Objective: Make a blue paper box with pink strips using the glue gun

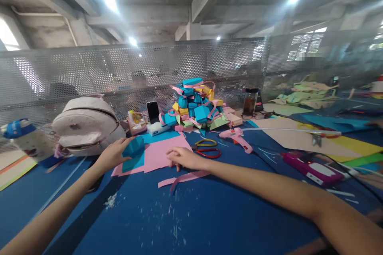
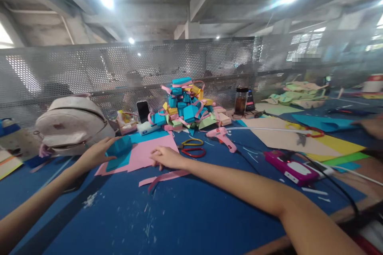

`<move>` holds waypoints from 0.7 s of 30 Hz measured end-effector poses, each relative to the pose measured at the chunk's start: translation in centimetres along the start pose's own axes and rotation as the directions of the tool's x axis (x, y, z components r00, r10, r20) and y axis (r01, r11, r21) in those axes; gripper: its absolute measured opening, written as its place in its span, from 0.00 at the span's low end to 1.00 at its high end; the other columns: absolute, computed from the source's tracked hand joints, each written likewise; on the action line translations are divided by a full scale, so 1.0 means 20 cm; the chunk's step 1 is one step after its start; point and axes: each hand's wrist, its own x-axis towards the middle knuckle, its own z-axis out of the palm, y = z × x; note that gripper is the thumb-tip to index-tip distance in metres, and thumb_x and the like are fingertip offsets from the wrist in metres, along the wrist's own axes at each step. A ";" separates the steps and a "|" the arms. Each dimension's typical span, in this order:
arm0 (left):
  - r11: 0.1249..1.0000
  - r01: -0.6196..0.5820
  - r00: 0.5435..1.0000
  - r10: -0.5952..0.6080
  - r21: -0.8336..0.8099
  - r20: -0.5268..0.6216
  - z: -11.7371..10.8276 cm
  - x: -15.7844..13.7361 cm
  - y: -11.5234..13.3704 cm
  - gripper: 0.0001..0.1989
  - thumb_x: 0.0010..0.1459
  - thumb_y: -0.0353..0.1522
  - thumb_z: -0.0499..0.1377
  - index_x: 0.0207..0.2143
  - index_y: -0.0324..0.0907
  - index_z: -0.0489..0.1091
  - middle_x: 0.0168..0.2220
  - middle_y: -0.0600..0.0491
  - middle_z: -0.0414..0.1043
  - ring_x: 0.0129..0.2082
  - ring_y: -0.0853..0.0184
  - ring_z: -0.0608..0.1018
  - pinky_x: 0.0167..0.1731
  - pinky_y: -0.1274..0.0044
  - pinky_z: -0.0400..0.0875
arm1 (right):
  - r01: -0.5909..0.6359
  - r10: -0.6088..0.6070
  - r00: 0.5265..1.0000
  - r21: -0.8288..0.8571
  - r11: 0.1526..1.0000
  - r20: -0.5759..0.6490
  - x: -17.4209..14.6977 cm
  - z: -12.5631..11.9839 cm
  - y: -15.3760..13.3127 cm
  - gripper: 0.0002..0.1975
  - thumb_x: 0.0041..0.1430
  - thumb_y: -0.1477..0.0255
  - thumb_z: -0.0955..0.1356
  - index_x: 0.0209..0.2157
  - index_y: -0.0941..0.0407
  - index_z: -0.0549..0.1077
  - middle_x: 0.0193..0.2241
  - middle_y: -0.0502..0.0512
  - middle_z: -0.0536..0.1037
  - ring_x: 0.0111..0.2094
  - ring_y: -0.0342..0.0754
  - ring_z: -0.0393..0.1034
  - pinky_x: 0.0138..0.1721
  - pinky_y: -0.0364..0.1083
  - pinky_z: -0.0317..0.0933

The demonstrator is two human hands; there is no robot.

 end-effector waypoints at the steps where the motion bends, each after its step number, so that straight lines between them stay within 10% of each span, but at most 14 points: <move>1: 0.999 0.005 1.000 -0.005 0.044 0.001 0.01 -0.01 0.02 0.21 0.65 0.37 0.60 0.58 0.42 0.65 0.56 0.45 0.67 0.51 0.56 0.75 0.49 0.59 0.72 | -0.003 0.003 1.000 0.007 1.000 -0.007 0.03 0.00 0.00 0.17 0.69 0.69 0.61 0.56 0.60 0.64 0.38 0.58 0.80 0.25 0.41 0.74 0.27 0.41 0.65; 10: 0.976 0.055 0.997 -0.044 0.211 -0.056 0.04 -0.04 0.08 0.20 0.66 0.35 0.60 0.58 0.41 0.65 0.53 0.46 0.70 0.47 0.59 0.77 0.46 0.61 0.75 | 0.148 -0.126 0.978 -0.130 0.980 0.164 -0.17 -0.10 -0.13 0.14 0.60 0.69 0.70 0.48 0.55 0.74 0.43 0.55 0.78 0.43 0.49 0.72 0.44 0.46 0.64; 21: 0.995 -0.098 0.960 0.085 -0.034 -0.268 -0.09 0.09 0.19 0.27 0.67 0.34 0.57 0.66 0.45 0.54 0.64 0.42 0.58 0.59 0.51 0.69 0.55 0.55 0.68 | 0.151 -0.098 0.981 -0.345 0.926 0.167 -0.37 -0.16 -0.10 0.15 0.57 0.64 0.74 0.45 0.55 0.74 0.43 0.56 0.74 0.46 0.53 0.67 0.45 0.48 0.61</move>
